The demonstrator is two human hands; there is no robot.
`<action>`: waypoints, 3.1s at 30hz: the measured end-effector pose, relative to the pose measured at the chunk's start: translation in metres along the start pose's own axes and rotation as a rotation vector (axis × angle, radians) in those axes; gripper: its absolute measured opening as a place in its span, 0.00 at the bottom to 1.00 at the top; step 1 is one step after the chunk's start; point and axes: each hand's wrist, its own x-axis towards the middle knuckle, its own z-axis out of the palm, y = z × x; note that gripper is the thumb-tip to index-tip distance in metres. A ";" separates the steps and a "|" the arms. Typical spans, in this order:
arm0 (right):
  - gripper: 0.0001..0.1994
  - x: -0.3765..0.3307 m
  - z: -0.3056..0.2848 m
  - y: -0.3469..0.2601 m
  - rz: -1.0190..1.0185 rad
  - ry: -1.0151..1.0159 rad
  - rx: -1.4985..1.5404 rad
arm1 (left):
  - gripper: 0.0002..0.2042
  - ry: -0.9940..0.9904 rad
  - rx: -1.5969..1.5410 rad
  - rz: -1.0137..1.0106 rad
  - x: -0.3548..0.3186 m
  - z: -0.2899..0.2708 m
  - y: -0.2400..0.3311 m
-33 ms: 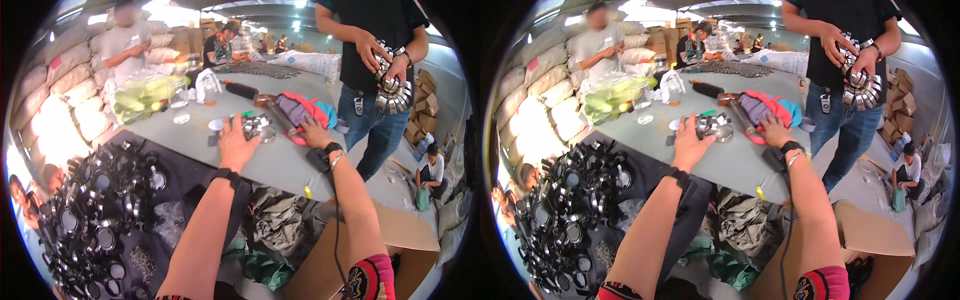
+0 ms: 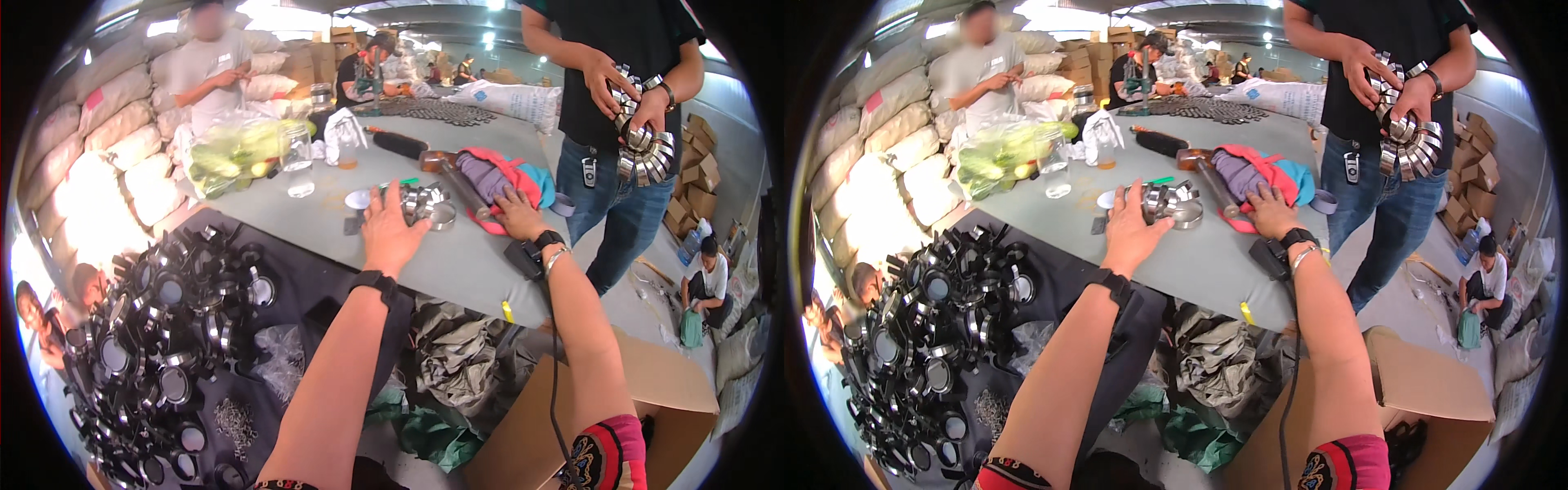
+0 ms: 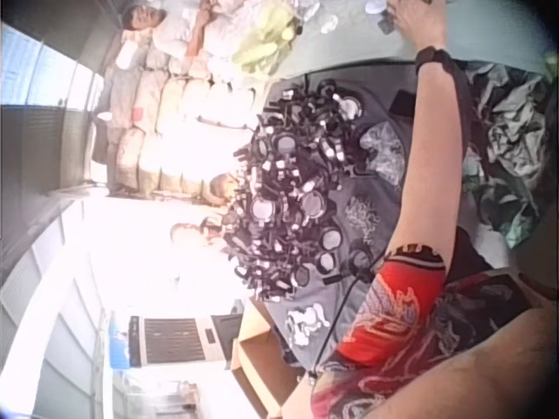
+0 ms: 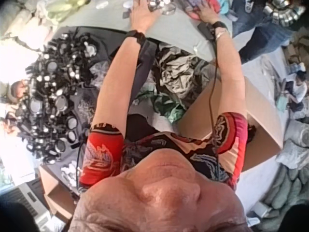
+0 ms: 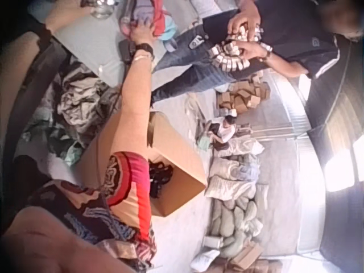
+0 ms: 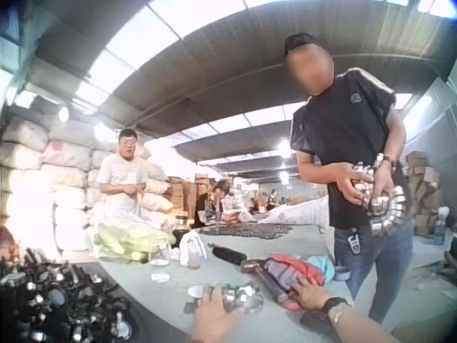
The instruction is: The person assembles small metal parts, likely hose clamps, by hand. They pick up a clamp and a screw, fit them together, and place the assembled unit into a cardboard box. The person repeats this process continuously.
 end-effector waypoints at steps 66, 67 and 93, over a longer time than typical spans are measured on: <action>0.33 0.014 -0.004 -0.035 -0.269 0.316 0.239 | 0.65 0.047 0.130 0.040 0.007 0.041 -0.006; 0.33 0.011 -0.006 -0.043 -0.277 0.274 0.243 | 0.65 0.082 0.119 0.056 0.006 0.043 -0.008; 0.24 0.051 0.003 0.003 -0.377 0.595 0.315 | 0.32 -0.096 -0.074 0.249 -0.283 -0.226 -0.018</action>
